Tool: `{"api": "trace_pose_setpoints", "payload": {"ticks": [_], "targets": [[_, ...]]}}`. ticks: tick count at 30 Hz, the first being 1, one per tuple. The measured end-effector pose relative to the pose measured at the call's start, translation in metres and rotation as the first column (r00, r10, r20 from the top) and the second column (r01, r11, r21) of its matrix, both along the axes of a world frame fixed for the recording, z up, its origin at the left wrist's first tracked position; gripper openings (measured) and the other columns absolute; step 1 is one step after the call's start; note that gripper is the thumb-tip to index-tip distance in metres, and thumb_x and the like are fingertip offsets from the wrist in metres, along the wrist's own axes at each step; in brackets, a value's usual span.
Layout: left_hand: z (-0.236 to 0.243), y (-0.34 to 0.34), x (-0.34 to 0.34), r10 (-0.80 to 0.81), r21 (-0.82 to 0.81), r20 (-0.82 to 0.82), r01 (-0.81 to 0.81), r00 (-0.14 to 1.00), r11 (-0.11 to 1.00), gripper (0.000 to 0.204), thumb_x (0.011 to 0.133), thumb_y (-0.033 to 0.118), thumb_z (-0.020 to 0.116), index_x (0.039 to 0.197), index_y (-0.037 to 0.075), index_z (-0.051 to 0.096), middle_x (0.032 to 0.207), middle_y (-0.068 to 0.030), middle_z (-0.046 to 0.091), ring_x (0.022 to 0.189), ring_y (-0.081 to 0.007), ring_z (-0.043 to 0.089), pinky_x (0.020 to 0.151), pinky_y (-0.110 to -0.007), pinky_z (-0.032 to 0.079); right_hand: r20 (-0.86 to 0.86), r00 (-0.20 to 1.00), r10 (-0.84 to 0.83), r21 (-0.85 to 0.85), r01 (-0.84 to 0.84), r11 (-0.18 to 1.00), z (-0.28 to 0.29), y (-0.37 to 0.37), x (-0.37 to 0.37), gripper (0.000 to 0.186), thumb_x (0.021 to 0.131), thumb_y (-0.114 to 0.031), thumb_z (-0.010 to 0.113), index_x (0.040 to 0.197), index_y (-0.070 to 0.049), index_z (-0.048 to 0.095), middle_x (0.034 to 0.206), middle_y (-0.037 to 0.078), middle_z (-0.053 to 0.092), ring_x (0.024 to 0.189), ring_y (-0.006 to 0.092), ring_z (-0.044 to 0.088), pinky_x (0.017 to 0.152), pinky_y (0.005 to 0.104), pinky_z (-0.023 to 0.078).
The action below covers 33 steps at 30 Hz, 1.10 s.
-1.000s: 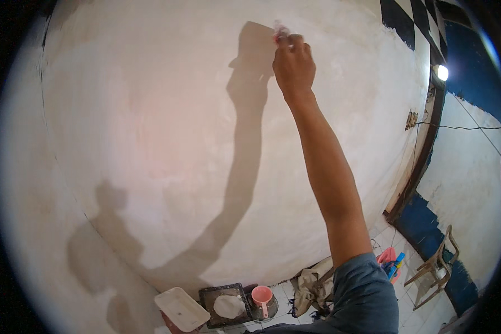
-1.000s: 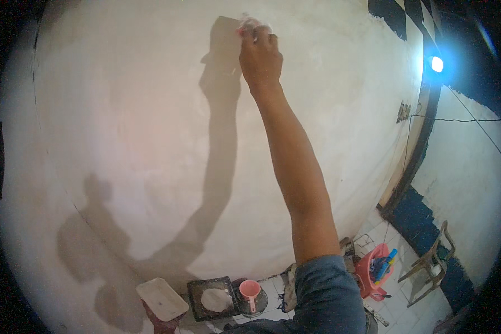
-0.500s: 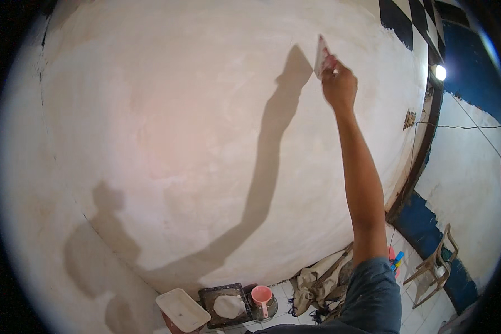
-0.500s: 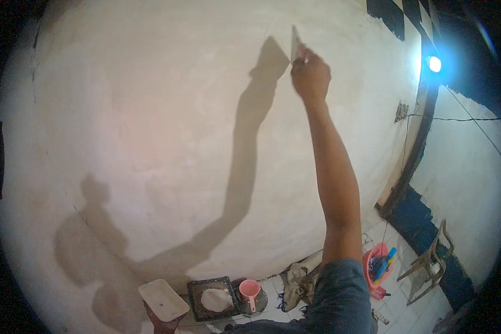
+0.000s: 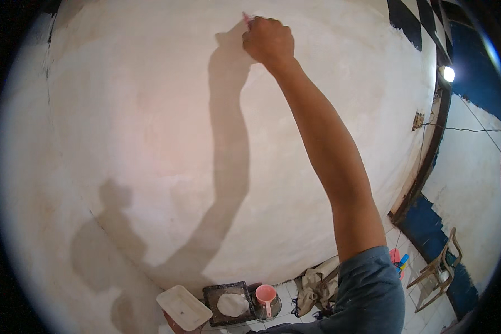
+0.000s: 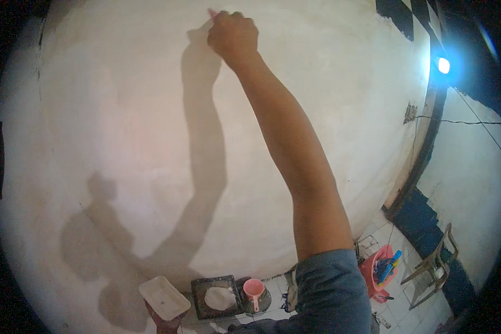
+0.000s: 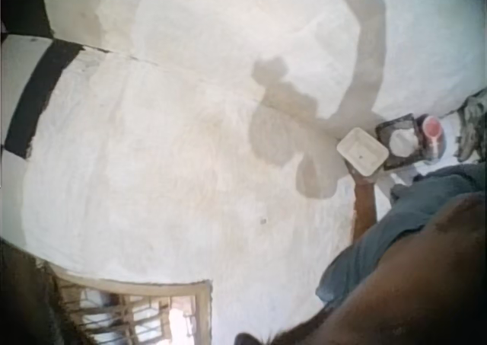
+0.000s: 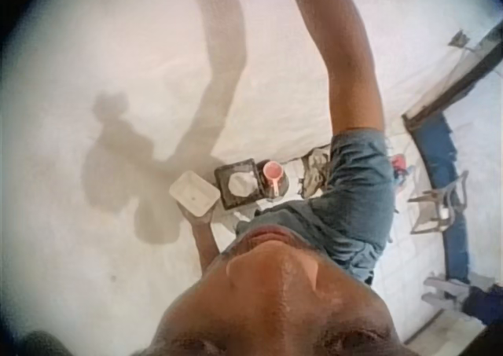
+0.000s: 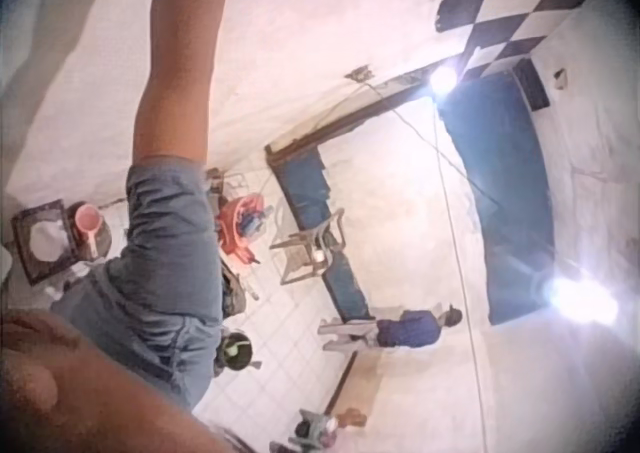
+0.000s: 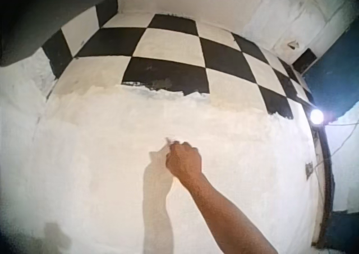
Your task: The person applies plaster to a wall using a scraper and a container, spreading the material in upward and downward strokes to smooth the surface.
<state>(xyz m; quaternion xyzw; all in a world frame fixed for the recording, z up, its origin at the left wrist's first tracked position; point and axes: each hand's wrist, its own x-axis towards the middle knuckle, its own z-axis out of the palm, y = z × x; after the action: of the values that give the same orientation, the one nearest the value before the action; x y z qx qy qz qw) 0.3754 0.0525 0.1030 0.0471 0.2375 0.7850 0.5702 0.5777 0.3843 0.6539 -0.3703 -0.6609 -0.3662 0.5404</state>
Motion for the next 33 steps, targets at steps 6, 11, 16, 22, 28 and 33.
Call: {"api": "trace_pose_setpoints", "payload": {"ticks": [6, 11, 16, 22, 28, 33], "targets": [[0.007, -0.007, 0.008, -0.022, -0.033, 0.119, 0.026, 0.993, 0.999, 0.065, 0.089, 0.067, 0.037, 0.136, 0.025, 0.048, 0.127, -0.0038, 0.058, 0.115, -0.0339, 0.056, 0.092, -0.062, 0.045, 0.476, 0.874, -0.101, 0.126, 0.046, 0.991, -0.081, -0.003, 0.028, 0.022, 0.084, -0.013, 0.060, 0.106, -0.016, 0.065, 0.099, 0.006, 0.062, 0.089, 0.0288, 0.061, 0.070, 0.0427, 0.053], [0.039, -0.009, 0.011, 0.038, -0.205, 0.329, 0.032, 0.943, 0.978, 0.063, 0.091, 0.067, 0.033, 0.136, 0.025, 0.048, 0.126, -0.0036, 0.059, 0.114, -0.0340, 0.057, 0.091, -0.064, 0.046, 0.605, 0.794, -0.066, 0.186, -0.060, 0.981, -0.178, 0.004, 0.106, 0.036, 0.079, -0.005, 0.062, 0.113, -0.016, 0.062, 0.110, 0.000, 0.059, 0.101, 0.0251, 0.057, 0.085, 0.0402, 0.047], [0.019, 0.001, -0.001, 0.124, -0.272, 0.251, -0.052, 0.960, 0.961, 0.062, 0.092, 0.065, 0.033, 0.139, 0.026, 0.046, 0.130, -0.0039, 0.056, 0.117, -0.0331, 0.055, 0.093, -0.063, 0.045, 0.379, 0.920, -0.098, -0.008, 0.109, 0.994, -0.150, -0.004, 0.156, 0.026, 0.081, -0.001, 0.057, 0.101, -0.014, 0.066, 0.094, 0.005, 0.066, 0.096, 0.0260, 0.059, 0.084, 0.0391, 0.048], [0.011, -0.002, 0.004, 0.068, -0.059, 0.261, -0.054, 0.963, 0.997, 0.062, 0.091, 0.065, 0.036, 0.140, 0.026, 0.043, 0.132, -0.0020, 0.055, 0.118, -0.0323, 0.054, 0.091, -0.062, 0.046, -0.132, 0.980, -0.149, 0.062, 0.158, 0.986, -0.011, 0.018, 0.161, 0.031, 0.093, -0.016, 0.047, 0.120, -0.011, 0.061, 0.104, 0.019, 0.067, 0.098, 0.0396, 0.062, 0.083, 0.0483, 0.050], [-0.004, 0.014, 0.011, -0.027, 0.026, -0.013, 0.027, 1.000, 0.999, 0.063, 0.090, 0.065, 0.039, 0.139, 0.025, 0.043, 0.130, -0.0041, 0.055, 0.116, -0.0330, 0.055, 0.090, -0.062, 0.047, -0.052, 0.977, -0.208, -0.001, 0.208, 0.978, 0.013, 0.038, 0.102, 0.037, 0.085, -0.010, 0.052, 0.120, -0.019, 0.062, 0.107, 0.014, 0.066, 0.094, 0.0377, 0.064, 0.082, 0.0468, 0.052], [-0.005, 0.022, 0.006, -0.052, 0.056, -0.189, 0.064, 0.981, 0.996, 0.064, 0.089, 0.065, 0.042, 0.139, 0.024, 0.044, 0.129, -0.0058, 0.056, 0.115, -0.0336, 0.056, 0.088, -0.063, 0.048, 0.288, 0.933, -0.215, 0.359, 0.103, 0.928, -0.101, 0.026, 0.025, 0.031, 0.079, -0.006, 0.060, 0.109, -0.009, 0.063, 0.096, 0.010, 0.063, 0.085, 0.0295, 0.061, 0.066, 0.0379, 0.055]]}}
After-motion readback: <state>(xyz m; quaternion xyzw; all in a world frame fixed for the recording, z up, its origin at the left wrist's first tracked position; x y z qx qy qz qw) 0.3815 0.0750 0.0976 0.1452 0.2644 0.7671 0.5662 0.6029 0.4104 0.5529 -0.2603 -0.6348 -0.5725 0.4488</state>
